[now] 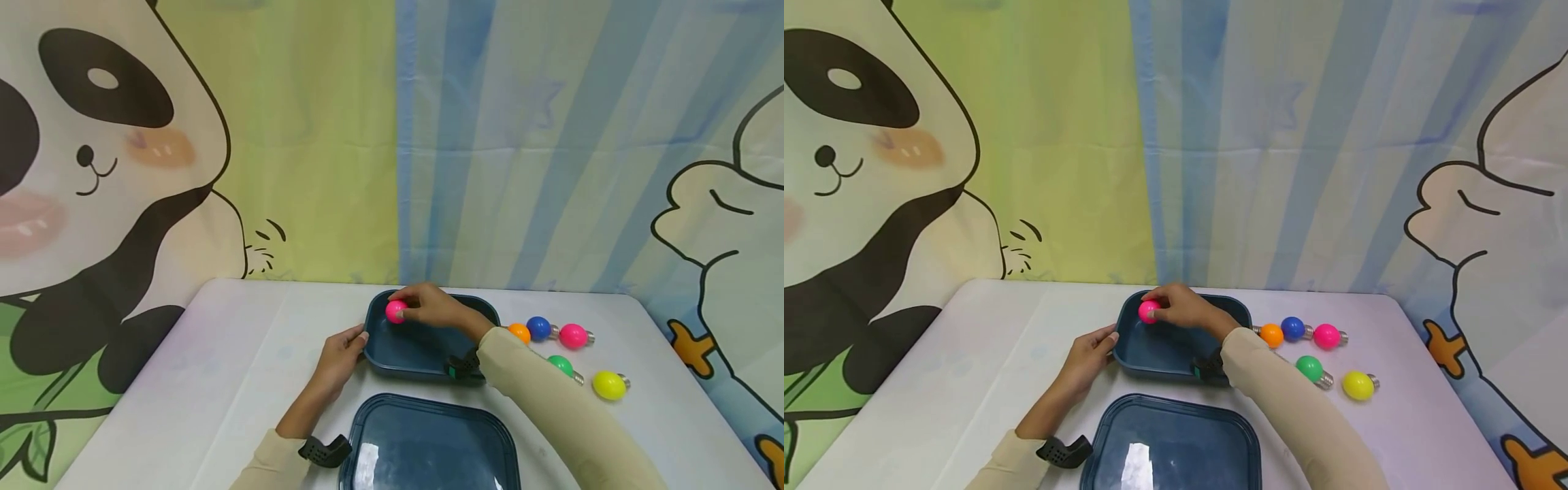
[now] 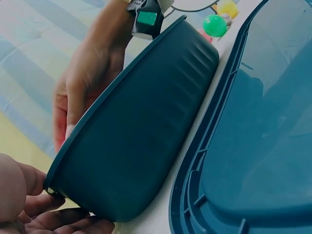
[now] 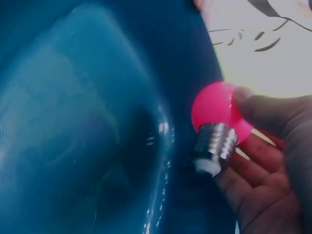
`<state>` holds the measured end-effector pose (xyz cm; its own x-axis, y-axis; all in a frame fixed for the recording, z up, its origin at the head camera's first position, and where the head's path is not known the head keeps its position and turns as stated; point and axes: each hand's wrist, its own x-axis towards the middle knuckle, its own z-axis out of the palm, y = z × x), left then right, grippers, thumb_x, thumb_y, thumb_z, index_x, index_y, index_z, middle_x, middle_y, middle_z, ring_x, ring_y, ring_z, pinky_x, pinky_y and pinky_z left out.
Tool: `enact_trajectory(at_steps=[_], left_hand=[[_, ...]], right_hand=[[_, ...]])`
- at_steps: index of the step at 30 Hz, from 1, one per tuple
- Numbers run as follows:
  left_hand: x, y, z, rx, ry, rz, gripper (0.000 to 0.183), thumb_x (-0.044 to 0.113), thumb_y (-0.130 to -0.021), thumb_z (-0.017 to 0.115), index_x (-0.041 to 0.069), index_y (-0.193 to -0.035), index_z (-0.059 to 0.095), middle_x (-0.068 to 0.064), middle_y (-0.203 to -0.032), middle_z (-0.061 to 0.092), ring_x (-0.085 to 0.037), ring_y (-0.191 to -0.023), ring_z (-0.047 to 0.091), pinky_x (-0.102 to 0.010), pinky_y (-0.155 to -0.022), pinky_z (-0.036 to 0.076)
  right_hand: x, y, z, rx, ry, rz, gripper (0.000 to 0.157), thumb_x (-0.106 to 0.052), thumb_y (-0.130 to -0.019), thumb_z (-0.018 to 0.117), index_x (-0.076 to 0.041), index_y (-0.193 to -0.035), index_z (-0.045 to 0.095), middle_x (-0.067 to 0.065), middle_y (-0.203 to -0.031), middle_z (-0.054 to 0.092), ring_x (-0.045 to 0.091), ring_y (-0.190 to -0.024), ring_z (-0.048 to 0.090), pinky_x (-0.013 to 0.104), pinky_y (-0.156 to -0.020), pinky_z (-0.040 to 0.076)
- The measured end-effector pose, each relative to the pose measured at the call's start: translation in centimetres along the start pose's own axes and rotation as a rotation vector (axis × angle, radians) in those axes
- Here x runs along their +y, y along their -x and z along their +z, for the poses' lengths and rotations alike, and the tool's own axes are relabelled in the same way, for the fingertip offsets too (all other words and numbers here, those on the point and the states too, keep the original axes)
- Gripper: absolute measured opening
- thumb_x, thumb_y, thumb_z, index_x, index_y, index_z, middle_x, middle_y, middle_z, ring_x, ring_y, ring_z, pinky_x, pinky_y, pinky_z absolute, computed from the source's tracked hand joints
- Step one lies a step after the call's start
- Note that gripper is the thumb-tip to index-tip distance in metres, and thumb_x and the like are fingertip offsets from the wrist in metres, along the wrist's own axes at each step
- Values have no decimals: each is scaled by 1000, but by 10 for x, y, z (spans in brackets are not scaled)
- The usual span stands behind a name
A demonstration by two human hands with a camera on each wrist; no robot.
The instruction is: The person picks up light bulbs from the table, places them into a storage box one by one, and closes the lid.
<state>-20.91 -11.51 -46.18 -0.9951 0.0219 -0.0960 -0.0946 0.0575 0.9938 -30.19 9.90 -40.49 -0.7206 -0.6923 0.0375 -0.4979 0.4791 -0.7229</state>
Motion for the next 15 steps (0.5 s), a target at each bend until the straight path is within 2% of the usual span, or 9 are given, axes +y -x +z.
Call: enact_trajectory(at_steps=[15], left_hand=[[1,2,-1,-12,18,17,44,14,-102,51,-11,-137,47,-24,-138,50,-30,-123,53,-35,-94,51]], right_hand=[[12,-16,7,-99,31,41,34,-11,-93,66,0,-125,64,8,-117,66,18,-105,61,30,-91,52]])
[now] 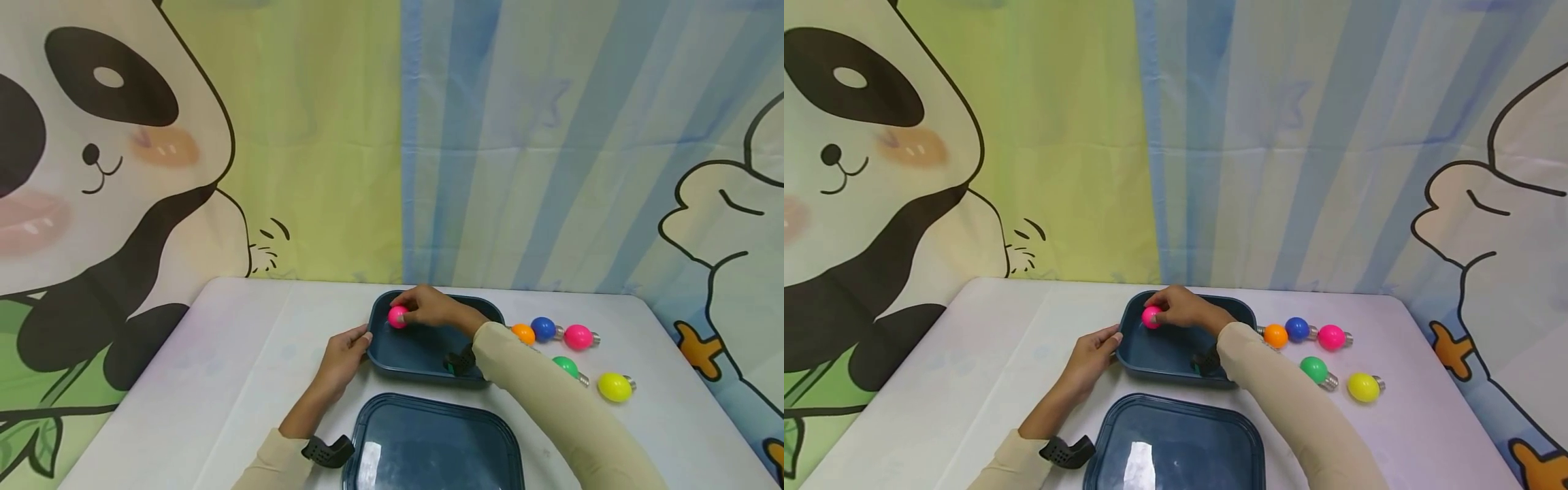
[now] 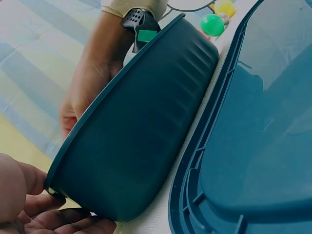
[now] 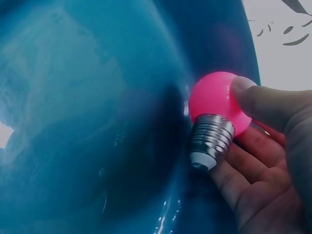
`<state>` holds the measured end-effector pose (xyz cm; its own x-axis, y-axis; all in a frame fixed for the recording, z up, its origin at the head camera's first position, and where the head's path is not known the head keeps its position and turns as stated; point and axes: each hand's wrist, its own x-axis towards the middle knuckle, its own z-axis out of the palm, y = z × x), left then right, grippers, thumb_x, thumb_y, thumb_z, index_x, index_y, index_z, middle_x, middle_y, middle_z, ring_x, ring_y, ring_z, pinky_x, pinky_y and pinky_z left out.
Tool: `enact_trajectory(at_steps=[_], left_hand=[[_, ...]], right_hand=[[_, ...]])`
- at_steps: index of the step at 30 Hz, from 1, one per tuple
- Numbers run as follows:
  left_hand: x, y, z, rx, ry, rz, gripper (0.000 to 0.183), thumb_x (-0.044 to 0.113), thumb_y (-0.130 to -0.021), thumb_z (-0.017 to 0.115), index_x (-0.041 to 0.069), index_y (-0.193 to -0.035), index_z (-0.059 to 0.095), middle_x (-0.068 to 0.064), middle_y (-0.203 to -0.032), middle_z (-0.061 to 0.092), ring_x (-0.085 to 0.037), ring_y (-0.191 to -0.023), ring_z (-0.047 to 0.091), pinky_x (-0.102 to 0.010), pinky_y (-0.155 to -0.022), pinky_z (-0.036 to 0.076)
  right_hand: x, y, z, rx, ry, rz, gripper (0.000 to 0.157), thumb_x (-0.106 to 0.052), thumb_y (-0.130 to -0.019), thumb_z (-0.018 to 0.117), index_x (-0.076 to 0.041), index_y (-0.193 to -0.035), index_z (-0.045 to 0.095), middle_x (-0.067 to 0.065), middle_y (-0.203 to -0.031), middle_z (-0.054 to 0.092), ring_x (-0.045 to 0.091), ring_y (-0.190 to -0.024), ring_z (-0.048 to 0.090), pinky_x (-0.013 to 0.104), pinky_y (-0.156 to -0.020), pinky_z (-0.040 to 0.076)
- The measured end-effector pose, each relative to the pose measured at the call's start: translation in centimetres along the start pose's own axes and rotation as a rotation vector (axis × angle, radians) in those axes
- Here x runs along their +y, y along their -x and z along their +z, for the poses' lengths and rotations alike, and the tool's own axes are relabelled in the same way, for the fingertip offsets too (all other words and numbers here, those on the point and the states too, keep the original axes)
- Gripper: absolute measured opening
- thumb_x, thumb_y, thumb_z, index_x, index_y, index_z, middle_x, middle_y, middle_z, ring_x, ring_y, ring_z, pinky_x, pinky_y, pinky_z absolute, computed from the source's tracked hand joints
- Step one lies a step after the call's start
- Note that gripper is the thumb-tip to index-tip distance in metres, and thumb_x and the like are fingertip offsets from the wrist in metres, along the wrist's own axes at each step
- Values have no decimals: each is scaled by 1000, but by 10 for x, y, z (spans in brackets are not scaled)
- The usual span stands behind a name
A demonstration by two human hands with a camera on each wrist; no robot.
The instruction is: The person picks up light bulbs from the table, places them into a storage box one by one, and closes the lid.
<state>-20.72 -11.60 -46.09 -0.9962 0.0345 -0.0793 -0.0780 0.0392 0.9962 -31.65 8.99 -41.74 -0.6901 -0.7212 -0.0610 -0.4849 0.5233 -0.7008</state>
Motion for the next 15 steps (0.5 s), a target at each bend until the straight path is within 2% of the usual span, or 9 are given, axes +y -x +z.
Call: enact_trajectory(at_steps=[15], left_hand=[[0,0,0,-1,0,1,43,14,-102,51,-11,-137,47,-23,-137,51,-29,-121,55,-35,-93,51]], right_hand=[[-3,-4,1,-34,-4,53,39,-8,-89,72,2,-126,63,10,-120,65,22,-108,62,30,-91,53]])
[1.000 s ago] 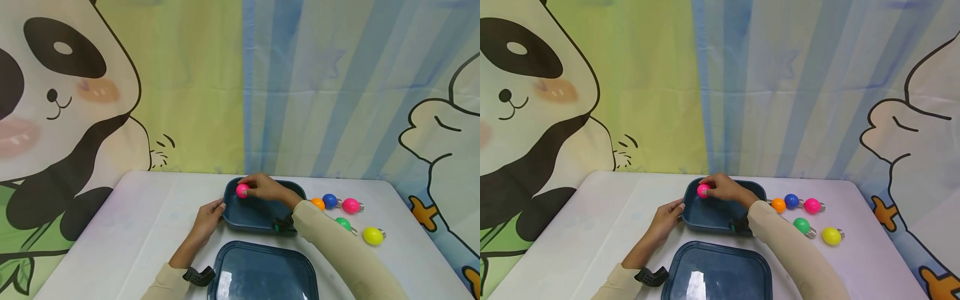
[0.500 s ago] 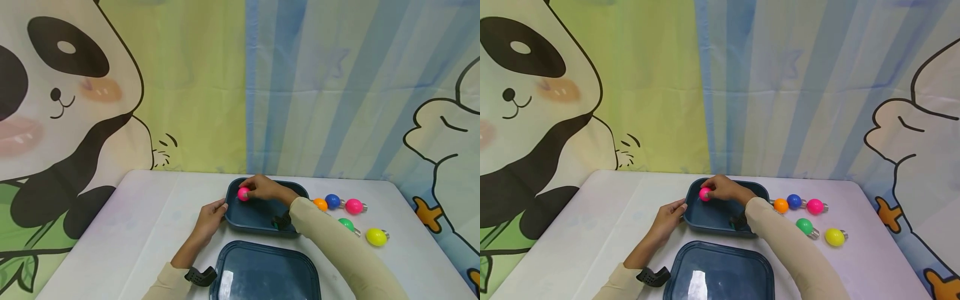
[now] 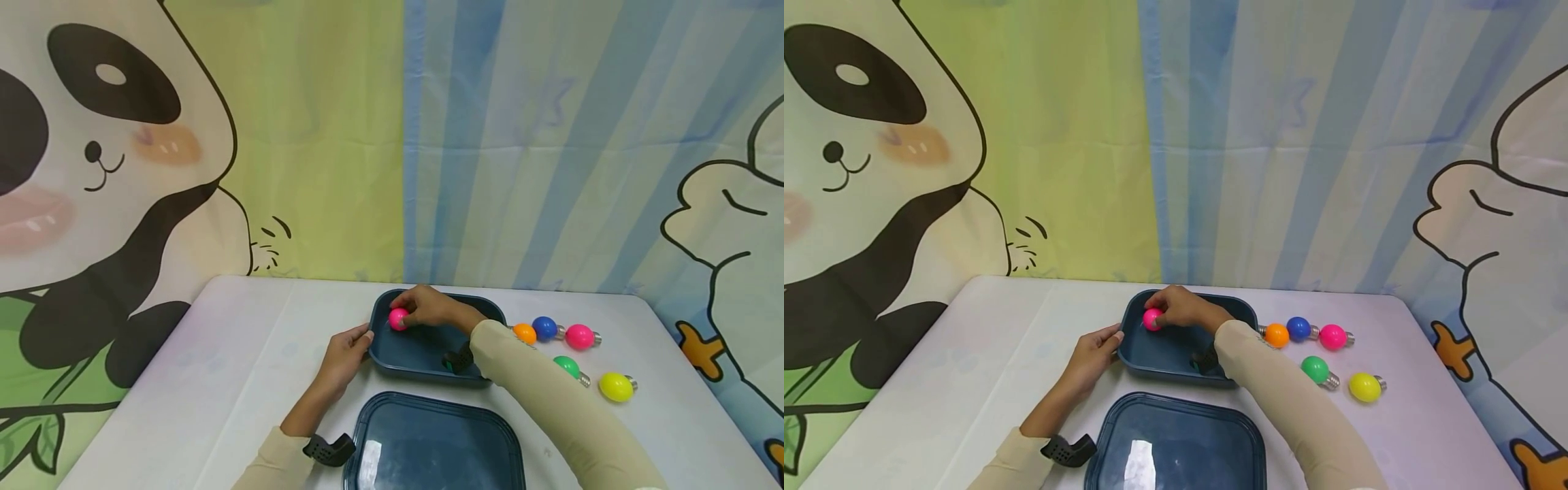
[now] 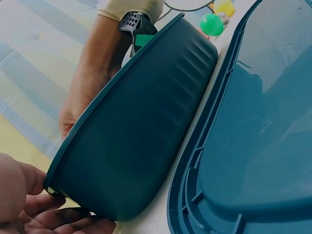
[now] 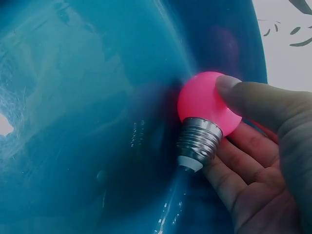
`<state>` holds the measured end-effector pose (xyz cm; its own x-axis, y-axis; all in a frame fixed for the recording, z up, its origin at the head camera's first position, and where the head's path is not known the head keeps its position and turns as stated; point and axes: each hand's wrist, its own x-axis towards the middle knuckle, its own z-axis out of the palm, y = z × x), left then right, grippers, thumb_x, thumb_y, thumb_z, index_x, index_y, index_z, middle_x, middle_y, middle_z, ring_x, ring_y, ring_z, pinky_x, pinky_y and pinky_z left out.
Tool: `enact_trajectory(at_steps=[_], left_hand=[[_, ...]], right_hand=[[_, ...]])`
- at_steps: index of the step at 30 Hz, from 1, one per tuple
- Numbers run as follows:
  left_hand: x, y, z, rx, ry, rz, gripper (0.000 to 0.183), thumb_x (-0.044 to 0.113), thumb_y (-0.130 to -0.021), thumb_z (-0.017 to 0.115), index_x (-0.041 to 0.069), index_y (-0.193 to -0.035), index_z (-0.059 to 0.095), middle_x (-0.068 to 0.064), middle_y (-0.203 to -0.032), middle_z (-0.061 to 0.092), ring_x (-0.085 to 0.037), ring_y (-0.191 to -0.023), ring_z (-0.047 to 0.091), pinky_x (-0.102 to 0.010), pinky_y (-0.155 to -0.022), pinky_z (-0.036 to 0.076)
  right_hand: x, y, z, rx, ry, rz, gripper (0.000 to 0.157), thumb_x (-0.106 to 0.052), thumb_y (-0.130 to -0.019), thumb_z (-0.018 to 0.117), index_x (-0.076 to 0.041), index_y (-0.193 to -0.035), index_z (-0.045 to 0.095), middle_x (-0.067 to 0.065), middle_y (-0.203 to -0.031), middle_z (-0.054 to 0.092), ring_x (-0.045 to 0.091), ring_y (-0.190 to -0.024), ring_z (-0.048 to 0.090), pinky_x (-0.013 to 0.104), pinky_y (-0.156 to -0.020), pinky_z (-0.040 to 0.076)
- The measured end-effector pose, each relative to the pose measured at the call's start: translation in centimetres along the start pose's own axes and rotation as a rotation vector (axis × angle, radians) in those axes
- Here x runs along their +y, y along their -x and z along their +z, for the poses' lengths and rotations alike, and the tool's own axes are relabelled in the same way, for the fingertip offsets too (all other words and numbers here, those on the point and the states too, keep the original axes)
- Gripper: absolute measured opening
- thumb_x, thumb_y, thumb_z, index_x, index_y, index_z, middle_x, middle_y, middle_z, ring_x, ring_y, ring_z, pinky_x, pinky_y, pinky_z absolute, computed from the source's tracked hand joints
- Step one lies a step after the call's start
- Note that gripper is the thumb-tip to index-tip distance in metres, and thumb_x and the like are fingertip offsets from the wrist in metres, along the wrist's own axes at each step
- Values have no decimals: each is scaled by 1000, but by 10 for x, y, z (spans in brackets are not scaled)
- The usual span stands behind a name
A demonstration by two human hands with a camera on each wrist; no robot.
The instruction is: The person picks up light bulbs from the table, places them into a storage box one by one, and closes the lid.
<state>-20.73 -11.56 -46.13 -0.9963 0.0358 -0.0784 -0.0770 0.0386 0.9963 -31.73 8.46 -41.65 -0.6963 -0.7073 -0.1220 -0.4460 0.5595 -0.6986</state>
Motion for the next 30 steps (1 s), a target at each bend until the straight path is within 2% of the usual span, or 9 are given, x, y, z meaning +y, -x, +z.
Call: enact_trajectory(at_steps=[9,15,19,25,30], left_hand=[[1,0,0,-1,-19,11,43,13,-102,51,-13,-137,46,-24,-137,51,-30,-122,53,-35,-93,51],[2,0,-1,2,-38,17,44,14,-102,51,-13,-137,46,-25,-137,50,-30,-123,53,-35,-94,51],[1,0,-1,-10,-34,27,45,13,-102,51,-14,-136,45,-26,-137,49,-32,-122,53,-34,-93,51],[0,1,-1,-7,-31,21,45,13,-101,52,-14,-136,45,-26,-138,49,-31,-122,54,-33,-92,52],[1,1,0,4,-40,16,44,13,-101,52,-14,-136,46,-26,-137,50,-31,-121,54,-34,-92,52]], right_hand=[[-5,6,-3,19,-27,13,41,-7,-91,68,0,-131,60,11,-129,61,24,-119,57,35,-100,48],[-8,15,-11,64,-53,2,39,-10,-93,66,-3,-132,60,9,-130,61,22,-121,56,36,-101,47],[-9,23,-19,87,-87,-16,39,-12,-93,66,-4,-131,60,8,-129,62,21,-120,57,35,-99,49],[-9,41,-31,118,-151,-79,41,-11,-94,65,2,-131,58,17,-129,60,28,-120,57,40,-101,47],[-5,58,-46,167,-170,-102,38,-11,-94,65,1,-129,61,18,-127,61,30,-118,58,42,-100,48]])
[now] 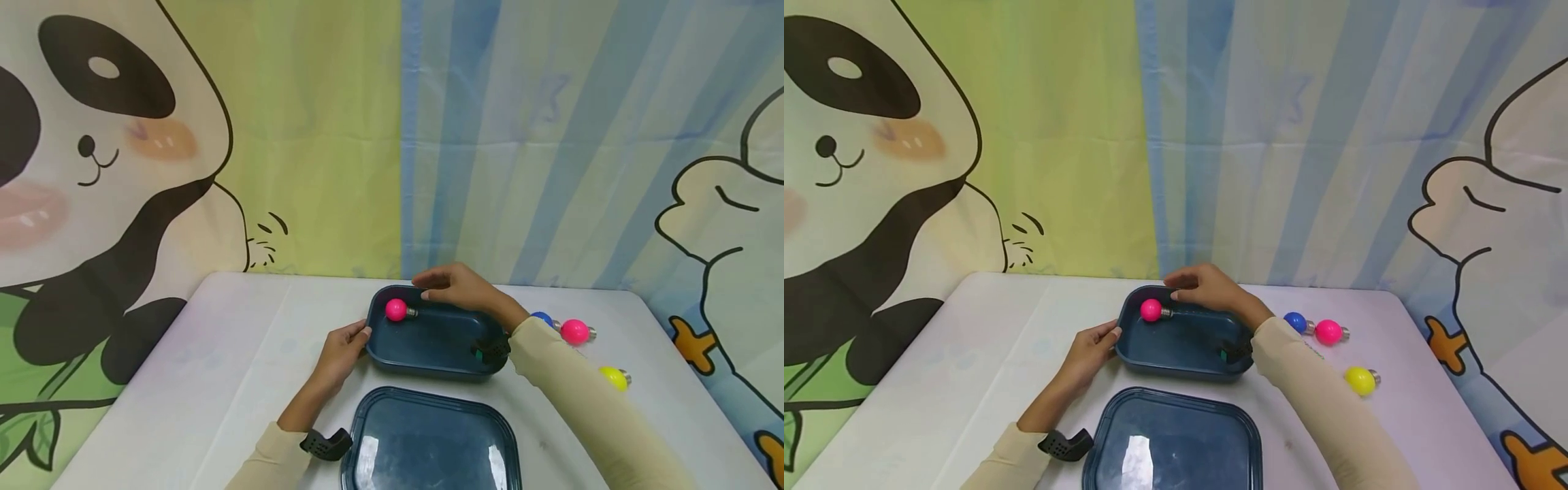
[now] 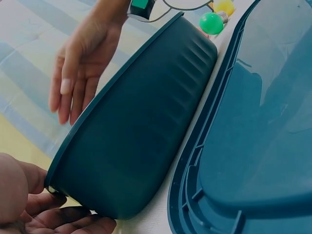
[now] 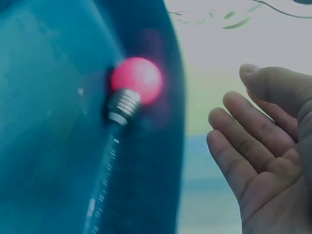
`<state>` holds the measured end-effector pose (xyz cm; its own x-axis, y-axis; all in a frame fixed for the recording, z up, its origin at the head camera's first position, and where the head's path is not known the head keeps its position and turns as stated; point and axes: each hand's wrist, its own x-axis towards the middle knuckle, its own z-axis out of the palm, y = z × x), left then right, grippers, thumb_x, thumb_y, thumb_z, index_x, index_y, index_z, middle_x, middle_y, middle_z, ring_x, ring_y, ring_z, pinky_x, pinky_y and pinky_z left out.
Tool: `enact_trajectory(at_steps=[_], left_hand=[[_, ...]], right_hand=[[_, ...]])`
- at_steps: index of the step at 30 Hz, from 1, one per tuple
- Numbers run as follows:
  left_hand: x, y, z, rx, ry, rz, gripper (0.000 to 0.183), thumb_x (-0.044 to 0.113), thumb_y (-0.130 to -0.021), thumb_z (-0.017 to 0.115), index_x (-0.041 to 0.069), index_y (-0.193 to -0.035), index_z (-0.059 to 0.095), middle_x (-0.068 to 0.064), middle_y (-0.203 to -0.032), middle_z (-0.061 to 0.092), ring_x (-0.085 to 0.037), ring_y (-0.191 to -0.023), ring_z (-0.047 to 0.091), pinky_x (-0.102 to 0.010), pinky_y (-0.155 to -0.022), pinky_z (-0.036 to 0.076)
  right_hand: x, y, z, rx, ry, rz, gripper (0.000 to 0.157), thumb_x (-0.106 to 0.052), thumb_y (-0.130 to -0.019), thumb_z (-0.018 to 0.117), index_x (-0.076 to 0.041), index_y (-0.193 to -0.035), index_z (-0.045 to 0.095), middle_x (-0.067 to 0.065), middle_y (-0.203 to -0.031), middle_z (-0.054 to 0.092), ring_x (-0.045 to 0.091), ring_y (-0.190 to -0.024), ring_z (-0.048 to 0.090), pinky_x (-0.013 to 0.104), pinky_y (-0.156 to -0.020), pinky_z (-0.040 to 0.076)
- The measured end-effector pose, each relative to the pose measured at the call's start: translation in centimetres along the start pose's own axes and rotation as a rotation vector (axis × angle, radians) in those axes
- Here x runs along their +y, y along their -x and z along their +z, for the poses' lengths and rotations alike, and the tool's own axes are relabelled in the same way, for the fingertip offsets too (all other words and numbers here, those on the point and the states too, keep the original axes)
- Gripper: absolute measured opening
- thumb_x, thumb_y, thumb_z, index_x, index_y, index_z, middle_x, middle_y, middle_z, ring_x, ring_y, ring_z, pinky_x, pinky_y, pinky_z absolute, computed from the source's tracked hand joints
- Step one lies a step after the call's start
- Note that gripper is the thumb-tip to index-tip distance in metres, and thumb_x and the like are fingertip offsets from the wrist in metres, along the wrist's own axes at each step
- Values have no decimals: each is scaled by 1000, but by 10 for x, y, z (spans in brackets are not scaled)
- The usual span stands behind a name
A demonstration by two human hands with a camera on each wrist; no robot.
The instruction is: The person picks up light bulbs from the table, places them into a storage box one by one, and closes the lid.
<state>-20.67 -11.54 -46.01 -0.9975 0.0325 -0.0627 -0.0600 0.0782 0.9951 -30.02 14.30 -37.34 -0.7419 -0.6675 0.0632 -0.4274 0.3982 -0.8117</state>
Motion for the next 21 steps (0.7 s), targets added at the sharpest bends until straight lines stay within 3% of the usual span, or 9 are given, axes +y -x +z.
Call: enact_trajectory(at_steps=[9,14,21], left_hand=[[1,-1,-1,-15,3,0,45,14,-102,51,-12,-138,44,-23,-140,48,-30,-125,51,-32,-94,50],[2,-1,-1,-30,24,23,44,12,-102,50,-13,-137,45,-25,-138,49,-32,-122,53,-31,-93,51],[1,0,-1,-21,18,17,43,13,-102,50,-12,-136,47,-24,-136,51,-30,-121,55,-31,-91,52]], right_hand=[[2,25,-34,88,10,48,37,-16,-94,66,-4,-129,62,11,-127,63,27,-113,61,39,-94,52],[6,40,-47,136,22,55,39,-17,-95,66,-2,-131,60,15,-128,61,31,-116,59,37,-93,53],[15,65,-60,179,41,114,42,-20,-96,64,-3,-134,57,16,-131,60,33,-120,56,42,-95,51]])
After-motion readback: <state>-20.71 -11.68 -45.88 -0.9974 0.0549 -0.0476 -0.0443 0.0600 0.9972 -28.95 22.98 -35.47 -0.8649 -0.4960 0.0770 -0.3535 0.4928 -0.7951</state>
